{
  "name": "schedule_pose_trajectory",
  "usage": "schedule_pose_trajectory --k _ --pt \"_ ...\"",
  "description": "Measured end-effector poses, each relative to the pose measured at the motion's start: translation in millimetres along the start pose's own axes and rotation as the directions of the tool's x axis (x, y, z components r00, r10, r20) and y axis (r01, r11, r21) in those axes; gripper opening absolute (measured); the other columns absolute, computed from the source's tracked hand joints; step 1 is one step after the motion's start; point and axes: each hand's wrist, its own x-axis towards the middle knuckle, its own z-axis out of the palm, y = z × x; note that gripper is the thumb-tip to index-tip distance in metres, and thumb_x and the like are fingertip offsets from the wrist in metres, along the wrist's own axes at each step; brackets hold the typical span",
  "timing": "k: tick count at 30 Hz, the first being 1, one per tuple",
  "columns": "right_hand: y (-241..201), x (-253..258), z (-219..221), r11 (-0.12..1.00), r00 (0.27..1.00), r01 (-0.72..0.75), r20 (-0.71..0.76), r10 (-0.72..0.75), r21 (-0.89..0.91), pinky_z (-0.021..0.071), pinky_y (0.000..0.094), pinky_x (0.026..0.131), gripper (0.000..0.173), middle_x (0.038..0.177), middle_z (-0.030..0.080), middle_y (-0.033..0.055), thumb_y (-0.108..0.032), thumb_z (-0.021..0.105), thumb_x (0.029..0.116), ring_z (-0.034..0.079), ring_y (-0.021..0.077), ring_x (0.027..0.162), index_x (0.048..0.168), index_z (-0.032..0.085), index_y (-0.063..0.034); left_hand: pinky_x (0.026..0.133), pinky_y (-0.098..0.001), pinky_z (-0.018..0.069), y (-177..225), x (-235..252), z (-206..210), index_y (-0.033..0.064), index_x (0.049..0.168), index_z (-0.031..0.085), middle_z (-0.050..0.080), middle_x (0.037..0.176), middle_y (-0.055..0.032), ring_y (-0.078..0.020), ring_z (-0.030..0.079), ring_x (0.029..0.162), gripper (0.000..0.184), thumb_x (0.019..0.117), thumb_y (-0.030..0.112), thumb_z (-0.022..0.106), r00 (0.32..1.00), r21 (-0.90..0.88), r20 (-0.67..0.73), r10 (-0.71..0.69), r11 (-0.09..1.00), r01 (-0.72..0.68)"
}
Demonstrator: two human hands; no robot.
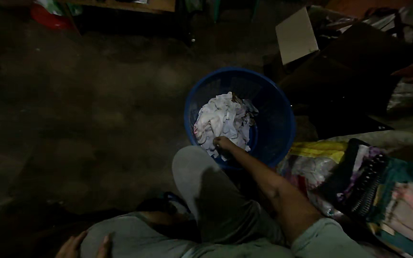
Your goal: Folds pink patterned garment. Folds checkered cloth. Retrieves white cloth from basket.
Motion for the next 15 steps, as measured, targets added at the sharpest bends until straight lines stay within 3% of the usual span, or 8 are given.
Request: schedule_pose_trajectory --k 3,7,11,13,15 --pt "-31.4 -44.5 -21.3 0.975 0.980 0.155 -0.150 -0.131 0.161 0.0429 0.0452 0.110 0.038 0.139 0.058 0.0249 -0.019 0.045 0.1103 0.057 0.0313 0.128 0.137 0.058 0.0047 0.118 -0.0544 0.0291 -1.6 -0.9 1.5 -0.0031 0.141 0.053 0.044 0.150 -0.0311 -0.0438 0.039 0.143 0.063 0.0973 0.042 0.061 1.000 0.001 -0.005 0.004 1.000 -0.004" --pt "-44.4 -74.9 -64.4 0.806 0.873 0.479 -0.284 -0.396 0.349 0.0537 0.0354 0.092 0.033 0.113 0.069 0.0119 -0.022 0.048 0.1076 0.064 0.0148 0.098 0.122 0.066 0.0028 0.118 -0.0611 0.0255 2.8 -2.1 -0.1 -0.0037 0.142 0.052 0.041 0.151 -0.0341 -0.0500 0.036 0.143 0.063 0.0963 0.039 0.062 0.999 -0.028 -0.013 -0.032 0.999 0.032" --pt "-99.0 -143.2 -95.8 0.728 0.792 0.608 -0.298 -0.533 0.317 0.0557 0.0280 0.072 0.017 0.088 0.064 -0.0009 -0.020 0.058 0.1016 0.061 0.0055 0.076 0.109 0.065 -0.0051 0.113 -0.0715 0.0238 7.7 1.7 -4.4 -0.0035 0.135 0.059 0.045 0.148 -0.0332 -0.0546 0.037 0.140 0.053 0.0968 0.033 0.062 1.000 -0.088 0.023 -0.005 0.996 0.007" --pt "-129.6 -176.7 -98.1 0.662 0.728 0.685 -0.299 -0.616 0.304 0.0567 0.0258 0.067 0.003 0.080 0.065 -0.0031 -0.008 0.062 0.0955 0.062 0.0046 0.069 0.097 0.064 -0.0067 0.112 -0.0695 0.0283 32.0 3.7 -9.2 -0.0075 0.133 0.059 0.049 0.145 -0.0335 -0.0534 0.042 0.138 0.046 0.0999 0.025 0.060 0.994 -0.193 0.038 0.102 0.977 -0.093" --pt "-157.5 -208.6 -94.1 0.603 0.672 0.740 -0.268 -0.691 0.298 0.0579 0.0247 0.067 0.008 0.080 0.066 -0.0033 0.000 0.061 0.0921 0.064 0.0046 0.069 0.096 0.063 -0.0070 0.109 -0.0576 0.0406 70.7 4.1 -12.6 -0.0103 0.135 0.056 0.049 0.145 -0.0326 -0.0459 0.050 0.133 0.044 0.1013 0.018 0.059 0.976 -0.346 0.072 0.206 0.923 -0.169"
